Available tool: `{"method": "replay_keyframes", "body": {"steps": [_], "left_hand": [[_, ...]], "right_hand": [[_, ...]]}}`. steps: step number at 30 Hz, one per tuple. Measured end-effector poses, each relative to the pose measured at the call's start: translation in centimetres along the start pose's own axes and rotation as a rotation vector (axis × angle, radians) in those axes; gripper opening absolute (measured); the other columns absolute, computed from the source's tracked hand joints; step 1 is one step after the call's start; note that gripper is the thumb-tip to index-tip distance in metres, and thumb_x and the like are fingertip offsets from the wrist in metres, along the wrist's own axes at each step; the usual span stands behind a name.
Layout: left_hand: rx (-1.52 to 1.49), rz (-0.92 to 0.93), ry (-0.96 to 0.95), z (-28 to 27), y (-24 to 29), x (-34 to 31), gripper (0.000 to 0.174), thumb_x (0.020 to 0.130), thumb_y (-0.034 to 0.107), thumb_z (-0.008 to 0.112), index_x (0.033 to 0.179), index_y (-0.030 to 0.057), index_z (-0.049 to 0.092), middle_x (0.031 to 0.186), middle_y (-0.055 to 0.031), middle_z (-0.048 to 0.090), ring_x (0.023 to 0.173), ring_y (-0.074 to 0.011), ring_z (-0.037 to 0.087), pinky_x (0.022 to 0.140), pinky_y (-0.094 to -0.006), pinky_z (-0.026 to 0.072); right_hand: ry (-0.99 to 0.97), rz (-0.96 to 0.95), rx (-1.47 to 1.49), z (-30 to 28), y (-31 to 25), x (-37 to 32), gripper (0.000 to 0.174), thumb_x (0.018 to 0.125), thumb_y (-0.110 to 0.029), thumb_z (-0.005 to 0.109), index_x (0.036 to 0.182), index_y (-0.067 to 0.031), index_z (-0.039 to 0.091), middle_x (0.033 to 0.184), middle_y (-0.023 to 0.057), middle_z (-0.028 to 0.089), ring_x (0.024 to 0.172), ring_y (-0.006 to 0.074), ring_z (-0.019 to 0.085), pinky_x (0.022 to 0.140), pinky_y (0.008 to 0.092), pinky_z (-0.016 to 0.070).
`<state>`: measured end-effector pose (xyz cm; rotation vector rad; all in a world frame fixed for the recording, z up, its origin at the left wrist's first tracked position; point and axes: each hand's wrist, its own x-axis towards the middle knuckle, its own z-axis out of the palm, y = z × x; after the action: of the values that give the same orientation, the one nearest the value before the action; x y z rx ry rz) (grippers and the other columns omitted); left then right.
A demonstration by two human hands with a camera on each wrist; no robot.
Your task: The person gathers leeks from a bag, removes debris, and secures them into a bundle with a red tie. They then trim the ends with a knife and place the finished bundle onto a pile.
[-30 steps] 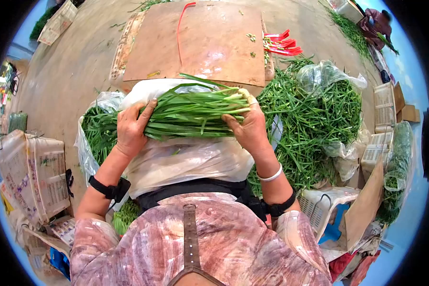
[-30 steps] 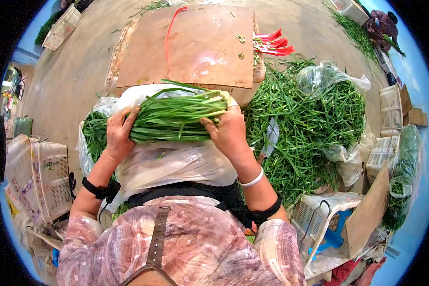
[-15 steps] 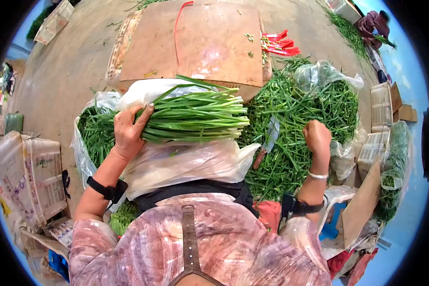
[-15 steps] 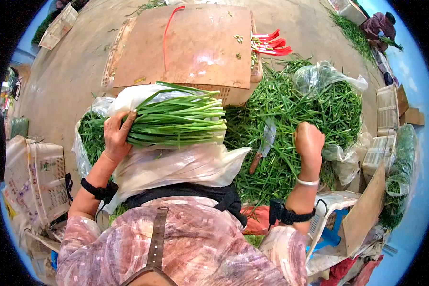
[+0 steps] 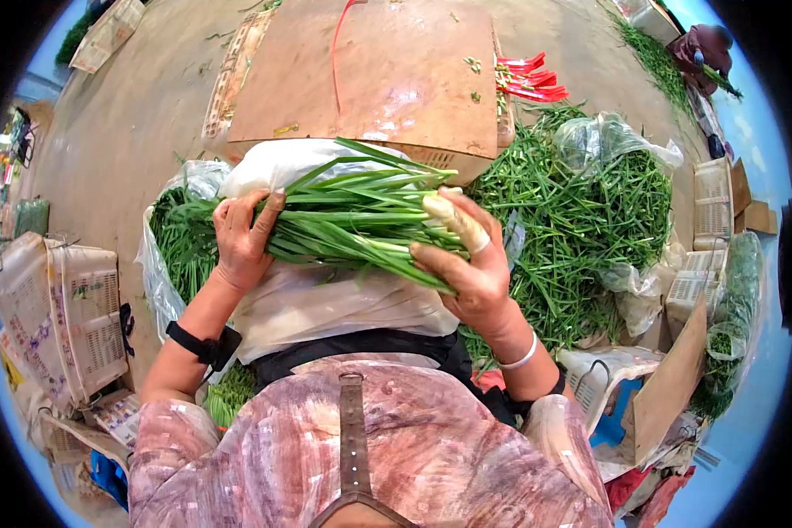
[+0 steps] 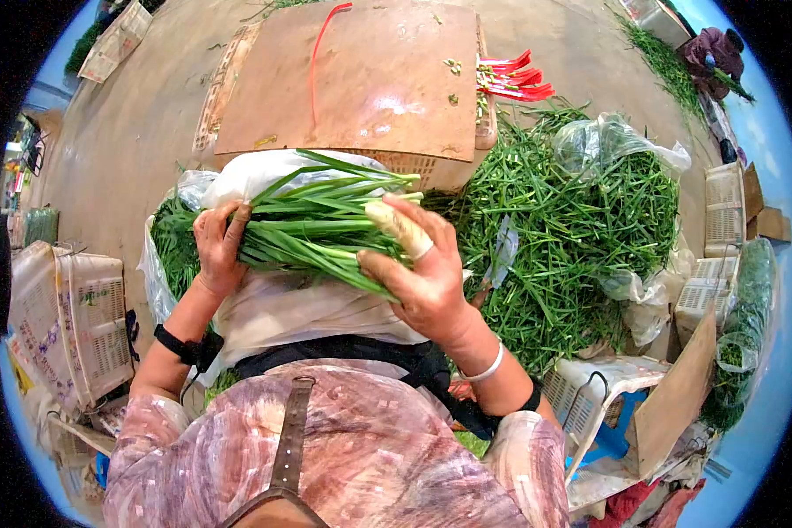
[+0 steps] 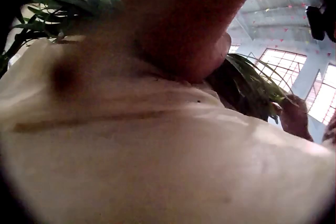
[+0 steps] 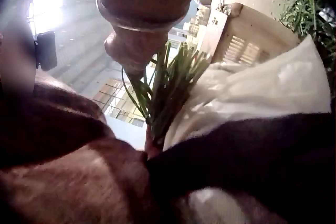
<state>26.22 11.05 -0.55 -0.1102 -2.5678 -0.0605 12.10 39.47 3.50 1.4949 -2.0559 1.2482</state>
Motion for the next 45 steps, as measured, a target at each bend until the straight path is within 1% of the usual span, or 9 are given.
{"method": "replay_keyframes", "body": {"steps": [10, 15, 19, 27, 30, 41, 43, 44, 45], "left_hand": [[-0.038, 0.072, -0.022, 0.0, -0.2, 0.0, 0.055, 0.066, 0.014, 0.067, 0.121, 0.0140, 0.056, 0.107, -0.0101, 0.057, 0.096, -0.0258, 0.055, 0.086, -0.0406, 0.0352], [-0.012, 0.078, 0.033, 0.1, 0.0, 0.3, 0.047, 0.069, 0.015, 0.064, 0.116, 0.0202, 0.061, 0.103, -0.0066, 0.058, 0.092, -0.0204, 0.056, 0.084, -0.0368, 0.0348], [0.017, 0.090, 0.031, 0.0, -0.1, 0.2, 0.046, 0.070, 0.015, 0.063, 0.116, 0.0211, 0.062, 0.103, -0.0065, 0.058, 0.092, -0.0200, 0.056, 0.083, -0.0365, 0.0347], [0.047, 0.064, 0.039, 0.1, -0.1, -0.2, 0.044, 0.072, 0.015, 0.061, 0.116, 0.0218, 0.062, 0.103, -0.0064, 0.058, 0.091, -0.0196, 0.056, 0.083, -0.0361, 0.0346], [0.025, 0.058, 0.040, 0.1, -0.1, -0.2, 0.045, 0.072, 0.015, 0.062, 0.117, 0.0218, 0.062, 0.103, -0.0066, 0.058, 0.092, -0.0198, 0.056, 0.083, -0.0363, 0.0346], [0.008, 0.054, 0.022, 0.0, -0.3, -0.2, 0.045, 0.072, 0.015, 0.062, 0.117, 0.0214, 0.061, 0.103, -0.0063, 0.058, 0.092, -0.0202, 0.056, 0.084, -0.0366, 0.0344], [0.013, 0.050, 0.026, 0.1, -0.2, -0.1, 0.045, 0.072, 0.015, 0.062, 0.117, 0.0214, 0.062, 0.103, -0.0062, 0.058, 0.092, -0.0200, 0.056, 0.085, -0.0366, 0.0344], [0.007, 0.049, 0.026, 0.1, -0.2, -0.1, 0.045, 0.071, 0.016, 0.062, 0.116, 0.0215, 0.062, 0.103, -0.0060, 0.058, 0.092, -0.0198, 0.056, 0.085, -0.0366, 0.0343], [-0.002, 0.052, 0.019, 0.1, -0.2, -0.1, 0.045, 0.071, 0.016, 0.062, 0.116, 0.0216, 0.062, 0.103, -0.0058, 0.058, 0.092, -0.0195, 0.056, 0.085, -0.0365, 0.0343]], "right_hand": [[-0.262, 0.016, 0.154, -2.1, -1.3, -2.9, 0.022, 0.065, -0.004, 0.065, 0.087, -0.0062, 0.065, 0.088, 0.0080, 0.064, 0.080, 0.0272, 0.063, 0.065, 0.0358, 0.0525], [-0.120, 0.765, 0.266, -2.3, 0.4, -2.4, 0.009, 0.077, -0.010, 0.067, 0.084, -0.0038, 0.067, 0.078, 0.0100, 0.064, 0.066, 0.0240, 0.061, 0.058, 0.0322, 0.0487], [-0.402, 0.701, -0.027, -1.2, -0.4, -0.6, 0.020, 0.075, -0.026, 0.069, 0.082, -0.0073, 0.069, 0.078, 0.0122, 0.061, 0.071, 0.0288, 0.060, 0.063, 0.0374, 0.0479], [-0.320, 0.627, -0.046, 1.4, 0.6, -1.8, 0.011, 0.074, -0.010, 0.068, 0.080, -0.0050, 0.061, 0.081, 0.0115, 0.060, 0.077, 0.0269, 0.060, 0.066, 0.0377, 0.0470], [-0.017, 0.916, 0.561, 1.7, 0.2, -1.9, 0.004, 0.084, -0.001, 0.058, 0.085, 0.0023, 0.057, 0.076, 0.0081, 0.062, 0.068, 0.0128, 0.061, 0.063, 0.0250, 0.0488], [0.127, 1.072, 1.155, -8.4, 8.1, -7.3, 0.008, 0.085, -0.007, 0.058, 0.084, 0.0002, 0.058, 0.069, 0.0074, 0.061, 0.058, 0.0141, 0.061, 0.050, 0.0254, 0.0497], [-0.322, 1.264, 0.281, -11.1, 9.7, -7.0, 0.013, 0.083, -0.010, 0.061, 0.086, 0.0018, 0.062, 0.074, 0.0119, 0.065, 0.064, 0.0201, 0.065, 0.056, 0.0303, 0.0517], [-0.822, 1.083, -0.610, -11.2, 9.9, -6.3, 0.020, 0.081, -0.015, 0.064, 0.093, 0.0011, 0.065, 0.083, 0.0151, 0.067, 0.074, 0.0263, 0.066, 0.067, 0.0352, 0.0514], [-0.824, 1.085, -0.607, -10.8, 9.8, -5.8, 0.020, 0.081, -0.015, 0.064, 0.093, 0.0011, 0.065, 0.083, 0.0151, 0.067, 0.074, 0.0263, 0.066, 0.067, 0.0352, 0.0514]]}}
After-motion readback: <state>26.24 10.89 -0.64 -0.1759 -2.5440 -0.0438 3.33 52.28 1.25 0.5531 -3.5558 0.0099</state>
